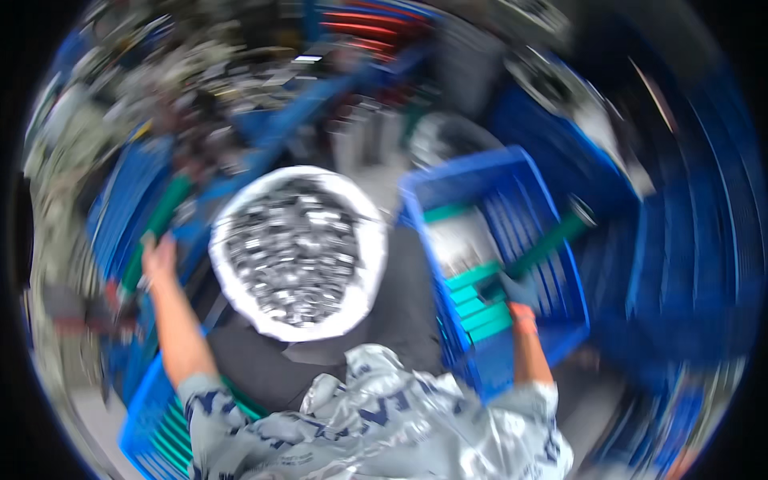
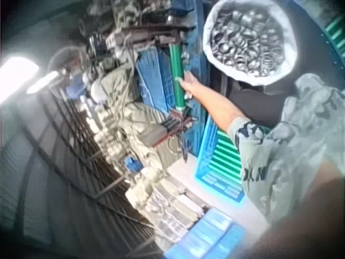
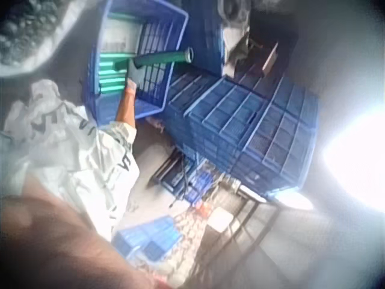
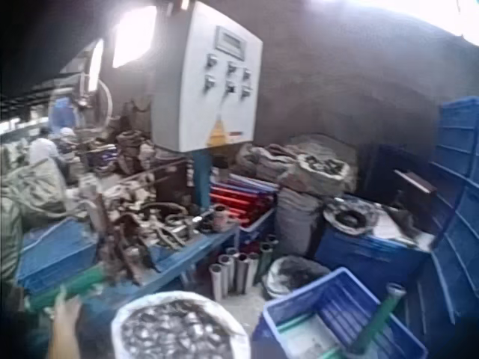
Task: Assembling metal end caps onto green tubes using a pressing machine and sorting them into crates.
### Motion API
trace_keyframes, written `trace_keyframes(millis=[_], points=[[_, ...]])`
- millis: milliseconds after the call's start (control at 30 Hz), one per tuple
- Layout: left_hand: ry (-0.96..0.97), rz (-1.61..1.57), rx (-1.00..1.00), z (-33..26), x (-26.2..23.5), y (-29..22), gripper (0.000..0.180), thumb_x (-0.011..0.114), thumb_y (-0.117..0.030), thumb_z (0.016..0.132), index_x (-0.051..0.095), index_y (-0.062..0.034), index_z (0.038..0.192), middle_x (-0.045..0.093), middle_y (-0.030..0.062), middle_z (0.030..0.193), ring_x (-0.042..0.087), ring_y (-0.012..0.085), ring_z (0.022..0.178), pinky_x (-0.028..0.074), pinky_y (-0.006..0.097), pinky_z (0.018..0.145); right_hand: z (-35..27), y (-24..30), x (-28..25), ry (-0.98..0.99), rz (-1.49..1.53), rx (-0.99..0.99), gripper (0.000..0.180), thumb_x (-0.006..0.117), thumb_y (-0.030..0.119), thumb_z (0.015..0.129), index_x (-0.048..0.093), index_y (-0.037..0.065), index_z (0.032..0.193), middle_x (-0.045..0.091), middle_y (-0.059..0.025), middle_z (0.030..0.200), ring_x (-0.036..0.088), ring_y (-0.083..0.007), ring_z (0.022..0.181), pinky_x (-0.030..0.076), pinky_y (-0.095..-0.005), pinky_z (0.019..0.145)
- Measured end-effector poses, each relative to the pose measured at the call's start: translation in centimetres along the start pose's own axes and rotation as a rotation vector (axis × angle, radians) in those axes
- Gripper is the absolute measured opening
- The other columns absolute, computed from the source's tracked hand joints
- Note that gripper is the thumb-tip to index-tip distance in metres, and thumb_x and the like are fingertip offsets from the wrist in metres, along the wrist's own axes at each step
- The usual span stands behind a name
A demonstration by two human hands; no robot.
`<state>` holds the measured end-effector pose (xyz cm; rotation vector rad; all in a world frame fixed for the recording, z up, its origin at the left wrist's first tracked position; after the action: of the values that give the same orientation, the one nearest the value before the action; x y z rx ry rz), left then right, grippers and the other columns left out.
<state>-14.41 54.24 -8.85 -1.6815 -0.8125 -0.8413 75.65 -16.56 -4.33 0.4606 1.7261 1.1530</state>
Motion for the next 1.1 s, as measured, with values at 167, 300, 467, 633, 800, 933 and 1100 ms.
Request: trace_keyframes(millis=[167,300,467,633,800,933,1100], points=[[-0.298,0.448,0.158,-7.7,1.4,4.1,0.070,0.069,-0.025,0.119,0.039,0.0119,0.170,0.051,0.0303,0.175,0.050,0.0345,0.165,0.049,0.046,0.134,-2.8,-16.6,-1.6,-0.121,-0.343,0.556,0.069,0.095,0.055,0.088,0.084,-0.003,0.124,0.086,-0.0190,0.111,0.082,-0.0263,0.096,0.064,-0.0403,0.087],[-0.497,0.734,0.232,-18.2,0.7,4.0,0.061,0.069,-0.032,0.118,0.054,0.0065,0.163,0.062,0.0239,0.165,0.062,0.0282,0.152,0.055,0.040,0.124,0.1,-24.3,6.6,0.016,-0.343,0.764,0.080,0.088,0.072,0.086,0.088,-0.005,0.108,0.086,-0.0197,0.101,0.083,-0.0309,0.090,0.064,-0.0430,0.088],[-0.815,1.064,0.253,-31.4,-0.4,6.1,0.023,0.070,-0.030,0.114,0.073,-0.0078,0.107,0.076,0.0013,0.100,0.058,0.0083,0.073,0.042,0.026,0.061,8.2,-30.0,15.3,0.084,-0.267,0.779,0.083,0.083,0.076,0.087,0.088,-0.005,0.105,0.085,-0.0219,0.097,0.083,-0.0328,0.092,0.062,-0.0441,0.089],[-0.780,1.535,-0.033,-39.9,-0.6,6.9,0.031,0.075,-0.026,0.112,0.076,-0.0082,0.137,0.080,0.0007,0.098,0.079,0.0123,0.090,0.056,0.029,0.070,15.4,-32.6,23.6,0.112,-0.133,0.882,0.098,0.085,0.076,0.081,0.082,-0.010,0.127,0.083,-0.0307,0.128,0.080,-0.0445,0.122,0.060,-0.0471,0.107],[-0.915,1.531,-0.034,-43.8,-3.9,10.1,0.016,0.076,-0.025,0.112,0.073,-0.0124,0.120,0.082,0.0035,0.102,0.080,0.0143,0.088,0.058,0.030,0.071,16.0,-34.3,24.8,0.160,-0.392,0.863,0.083,0.082,0.073,0.090,0.085,-0.004,0.120,0.086,-0.0247,0.114,0.085,-0.0357,0.101,0.065,-0.0478,0.092],[-1.052,1.583,0.062,-48.3,-5.3,9.3,0.017,0.080,-0.022,0.108,0.070,-0.0107,0.115,0.075,0.0018,0.092,0.073,0.0155,0.080,0.049,0.030,0.056,12.5,-33.8,27.1,0.469,-0.760,0.722,0.073,0.070,0.071,0.097,0.085,0.009,0.133,0.082,-0.0229,0.136,0.077,-0.0431,0.130,0.061,-0.0516,0.110],[-0.911,1.921,-0.334,-50.0,-13.5,16.5,0.056,0.090,-0.027,0.097,0.072,0.0063,0.139,0.083,0.0190,0.121,0.078,0.0305,0.105,0.064,0.046,0.087,16.4,-38.1,20.4,0.455,-1.141,-0.124,0.036,0.076,0.043,0.093,0.088,0.016,0.115,0.085,-0.0179,0.117,0.080,-0.0470,0.109,0.062,-0.0601,0.098]])
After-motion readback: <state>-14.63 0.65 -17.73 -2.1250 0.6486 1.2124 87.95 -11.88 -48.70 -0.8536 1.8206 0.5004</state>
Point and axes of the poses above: each hand's wrist, its own z-axis towards the middle knuckle, its own x-axis out of the palm, y = z × x, the point moved 3 cm from there along z, towards the middle knuckle
